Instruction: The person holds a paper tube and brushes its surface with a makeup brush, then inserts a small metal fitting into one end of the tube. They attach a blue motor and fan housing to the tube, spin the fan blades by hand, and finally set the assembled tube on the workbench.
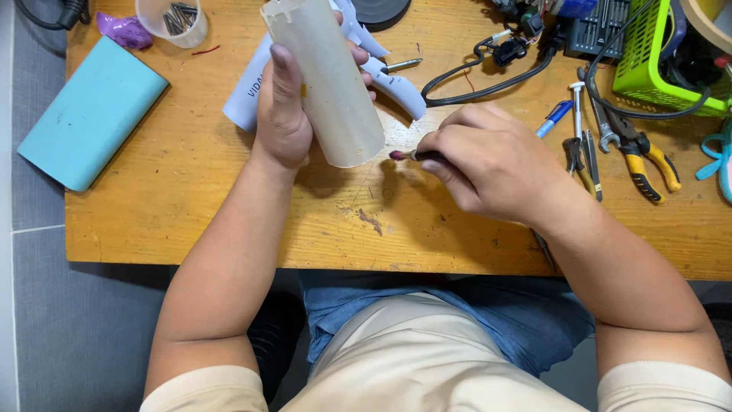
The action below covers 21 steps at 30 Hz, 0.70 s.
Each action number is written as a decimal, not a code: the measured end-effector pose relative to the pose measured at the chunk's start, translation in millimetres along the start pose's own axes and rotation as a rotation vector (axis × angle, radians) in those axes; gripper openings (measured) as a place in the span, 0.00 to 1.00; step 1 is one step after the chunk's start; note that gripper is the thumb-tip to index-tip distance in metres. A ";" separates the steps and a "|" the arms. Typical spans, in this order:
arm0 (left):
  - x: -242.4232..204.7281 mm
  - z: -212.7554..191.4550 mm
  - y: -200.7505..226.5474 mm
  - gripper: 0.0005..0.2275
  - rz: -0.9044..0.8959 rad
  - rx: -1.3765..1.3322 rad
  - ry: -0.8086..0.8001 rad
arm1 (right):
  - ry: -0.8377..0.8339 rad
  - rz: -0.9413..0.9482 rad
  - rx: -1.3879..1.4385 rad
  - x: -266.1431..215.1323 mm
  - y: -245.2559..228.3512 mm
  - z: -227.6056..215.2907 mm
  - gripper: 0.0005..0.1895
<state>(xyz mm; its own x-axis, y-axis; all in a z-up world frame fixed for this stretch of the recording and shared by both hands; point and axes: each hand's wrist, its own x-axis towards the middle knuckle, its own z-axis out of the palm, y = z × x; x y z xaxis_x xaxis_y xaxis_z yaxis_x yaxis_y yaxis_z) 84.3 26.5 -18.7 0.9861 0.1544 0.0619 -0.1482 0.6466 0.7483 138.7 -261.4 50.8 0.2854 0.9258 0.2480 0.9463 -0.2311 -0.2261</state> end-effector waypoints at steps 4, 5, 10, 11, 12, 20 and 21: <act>-0.8 2.9 6.2 0.48 -0.081 -0.148 -0.010 | 0.136 0.016 0.024 -2.3 -6.2 -13.6 0.10; 0.3 3.1 4.7 0.48 -0.082 -0.167 -0.003 | 0.186 0.014 0.044 -3.5 -7.3 -13.8 0.10; -0.5 1.3 -1.9 0.46 -0.070 -0.131 -0.045 | 0.440 -0.072 0.112 2.4 -12.7 -10.5 0.14; -0.9 2.1 -1.8 0.45 -0.032 -0.079 -0.075 | 0.295 -0.086 0.133 5.1 -12.0 -13.0 0.12; -1.2 3.0 -1.7 0.44 0.006 -0.028 -0.104 | 0.150 -0.099 0.153 7.8 -11.4 -15.5 0.11; 2.0 -1.0 -16.6 0.38 0.085 0.151 -0.247 | 0.424 -0.082 0.193 9.2 -9.7 -25.0 0.13; 4.9 -12.3 -25.4 0.37 0.119 0.205 -0.189 | 0.376 -0.094 0.218 13.7 -11.3 -23.5 0.13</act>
<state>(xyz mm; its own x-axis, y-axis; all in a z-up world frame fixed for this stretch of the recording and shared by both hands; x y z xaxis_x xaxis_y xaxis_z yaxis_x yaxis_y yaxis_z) 91.9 20.0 -45.5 0.9623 0.0659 0.2639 -0.2637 0.4648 0.8453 135.5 -253.2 78.9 0.2734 0.7573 0.5931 0.9280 -0.0455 -0.3697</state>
